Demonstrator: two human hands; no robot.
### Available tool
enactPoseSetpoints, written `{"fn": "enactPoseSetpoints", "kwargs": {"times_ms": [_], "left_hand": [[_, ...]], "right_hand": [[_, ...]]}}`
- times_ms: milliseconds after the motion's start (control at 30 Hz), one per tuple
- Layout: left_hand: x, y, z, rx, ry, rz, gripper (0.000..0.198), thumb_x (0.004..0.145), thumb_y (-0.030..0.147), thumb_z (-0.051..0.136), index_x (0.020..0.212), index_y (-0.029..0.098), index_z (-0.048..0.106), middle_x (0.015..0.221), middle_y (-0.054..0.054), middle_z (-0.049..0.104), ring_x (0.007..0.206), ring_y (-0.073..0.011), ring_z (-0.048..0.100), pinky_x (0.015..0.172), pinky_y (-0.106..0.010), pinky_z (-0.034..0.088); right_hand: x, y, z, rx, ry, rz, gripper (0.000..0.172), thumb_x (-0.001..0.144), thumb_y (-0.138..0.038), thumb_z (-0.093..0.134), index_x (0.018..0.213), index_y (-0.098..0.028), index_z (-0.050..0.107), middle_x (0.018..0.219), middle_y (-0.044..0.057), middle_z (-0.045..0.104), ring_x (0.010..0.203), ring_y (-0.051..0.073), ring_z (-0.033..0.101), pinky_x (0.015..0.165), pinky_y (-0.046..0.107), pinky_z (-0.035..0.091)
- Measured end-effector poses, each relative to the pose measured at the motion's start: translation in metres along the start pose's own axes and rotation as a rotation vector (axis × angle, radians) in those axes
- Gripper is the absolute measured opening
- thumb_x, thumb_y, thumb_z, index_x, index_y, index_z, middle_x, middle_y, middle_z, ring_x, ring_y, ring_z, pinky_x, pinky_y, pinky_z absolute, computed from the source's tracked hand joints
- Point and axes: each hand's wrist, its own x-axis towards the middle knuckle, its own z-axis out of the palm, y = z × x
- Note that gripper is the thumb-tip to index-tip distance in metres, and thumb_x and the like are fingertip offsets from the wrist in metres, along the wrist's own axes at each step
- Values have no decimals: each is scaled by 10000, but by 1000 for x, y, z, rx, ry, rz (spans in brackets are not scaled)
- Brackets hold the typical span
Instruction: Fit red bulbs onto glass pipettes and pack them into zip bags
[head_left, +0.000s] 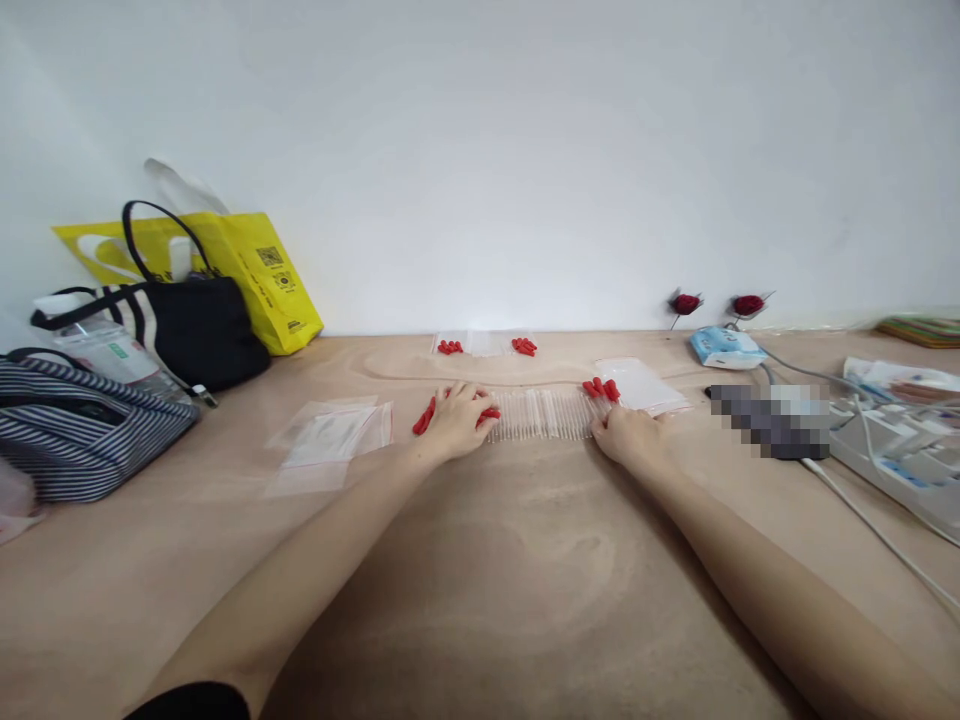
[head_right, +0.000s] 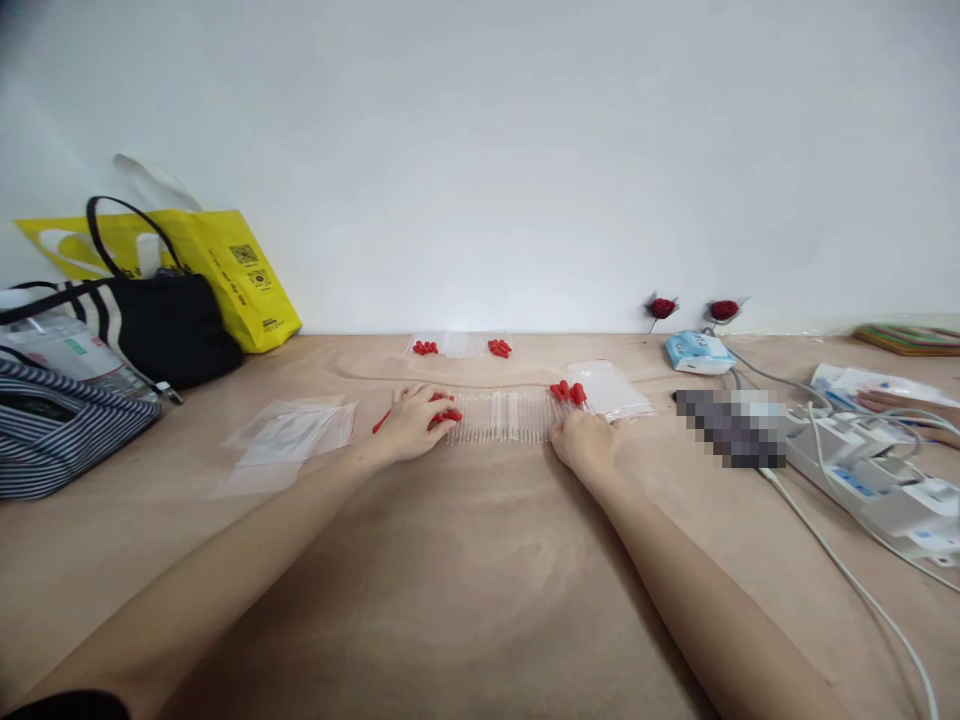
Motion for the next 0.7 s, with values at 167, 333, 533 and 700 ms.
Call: {"fn": "enactPoseSetpoints", "kwargs": {"times_ms": [167, 333, 533, 700], "left_hand": [[32, -4, 2, 34, -136, 91, 87, 717, 266, 604, 778, 220, 646, 933, -45, 585, 979, -238, 473, 860, -417, 264], [43, -4, 7, 32, -162, 104, 59, 637, 197, 671, 603, 197, 623, 793, -32, 589, 866, -228, 514, 844, -430, 276], [46, 1, -2, -27, -106, 127, 76, 670, 146, 639, 620, 179, 592, 786, -26, 586, 853, -211, 523, 843, -406, 319], [11, 18, -13, -268, 25, 156, 91, 828, 186, 449, 840, 173, 538, 836, -31, 585, 800, -145, 542, 734, -272, 423]], "right_hand": [[-1, -1, 2, -16, 30, -4, 314, 795, -290, 380, 827, -123, 644, 887, 167, 644, 890, 287, 572, 844, 464, 288], [-2, 4, 6, 27, 110, -26, 314, 781, -300, 384, 751, -140, 653, 797, 164, 655, 816, 295, 593, 784, 456, 327], [-3, 4, 6, 111, 172, -34, 294, 783, -303, 389, 748, -158, 642, 747, 133, 653, 784, 279, 593, 753, 423, 343], [-16, 5, 1, 255, 222, -420, 248, 803, -317, 417, 759, -170, 611, 729, 78, 629, 764, 219, 560, 700, 322, 365]]}}
